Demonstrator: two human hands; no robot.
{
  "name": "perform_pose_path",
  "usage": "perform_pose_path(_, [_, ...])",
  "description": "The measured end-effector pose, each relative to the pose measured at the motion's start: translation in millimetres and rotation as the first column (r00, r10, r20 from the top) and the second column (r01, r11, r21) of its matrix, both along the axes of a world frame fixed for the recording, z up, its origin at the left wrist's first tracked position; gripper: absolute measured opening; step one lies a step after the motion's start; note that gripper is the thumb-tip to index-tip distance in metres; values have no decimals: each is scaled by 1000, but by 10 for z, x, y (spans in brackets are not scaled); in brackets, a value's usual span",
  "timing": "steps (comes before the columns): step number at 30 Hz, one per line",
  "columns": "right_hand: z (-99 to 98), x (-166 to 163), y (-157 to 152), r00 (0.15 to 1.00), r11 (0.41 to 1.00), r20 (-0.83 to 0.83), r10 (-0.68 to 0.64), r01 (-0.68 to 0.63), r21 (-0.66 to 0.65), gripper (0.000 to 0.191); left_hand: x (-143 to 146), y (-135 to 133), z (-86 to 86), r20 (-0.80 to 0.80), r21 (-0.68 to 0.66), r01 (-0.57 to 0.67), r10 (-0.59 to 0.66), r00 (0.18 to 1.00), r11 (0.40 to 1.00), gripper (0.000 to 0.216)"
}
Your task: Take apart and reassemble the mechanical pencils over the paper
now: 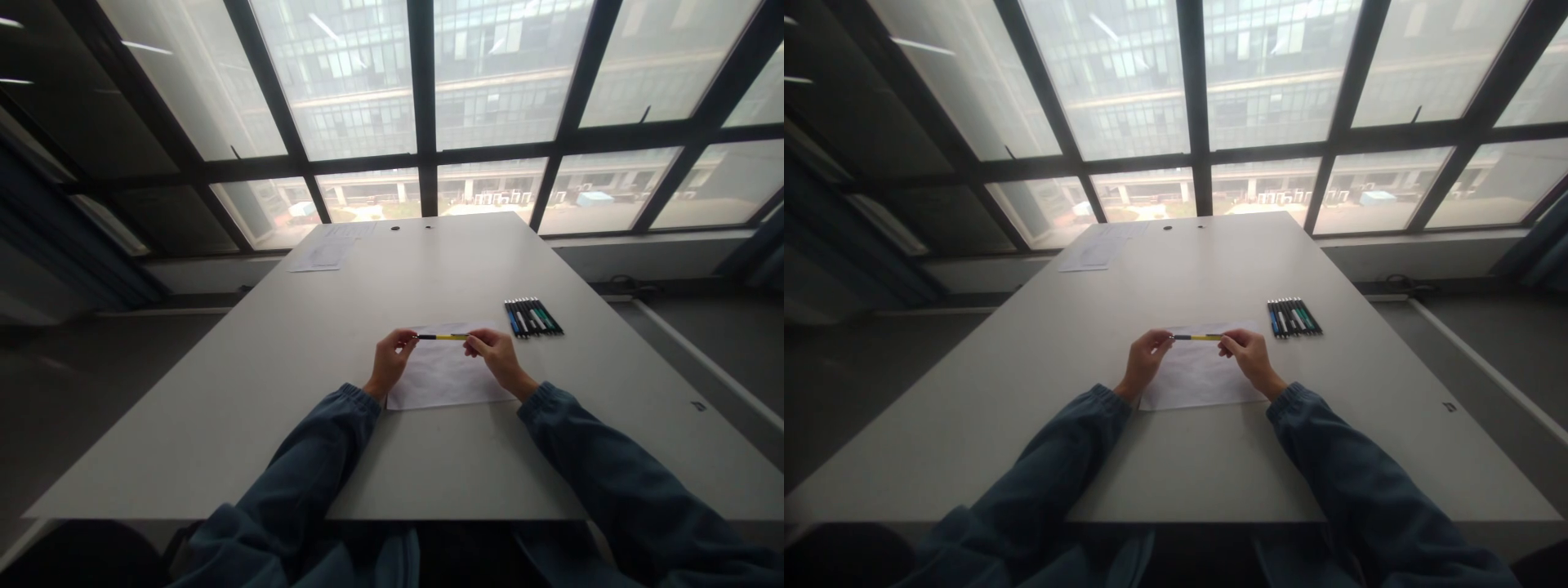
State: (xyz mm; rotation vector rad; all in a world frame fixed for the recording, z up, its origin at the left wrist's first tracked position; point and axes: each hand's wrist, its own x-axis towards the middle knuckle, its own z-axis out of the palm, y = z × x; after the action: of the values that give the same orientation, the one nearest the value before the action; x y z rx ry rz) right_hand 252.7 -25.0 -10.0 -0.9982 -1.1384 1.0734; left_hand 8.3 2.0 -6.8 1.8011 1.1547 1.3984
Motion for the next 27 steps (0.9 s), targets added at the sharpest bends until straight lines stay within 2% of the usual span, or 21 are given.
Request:
perform_pose_path(5, [3,-4,-1,1000,1000,21,-3,3,13,37,-3,-7,14,24,-53,27,-26,999,998,23])
perform_pose_path(27, [-6,-19,-9,1000,1000,20,4,-4,19,37,0,10,-23,39,-87,36,-33,999,996,28])
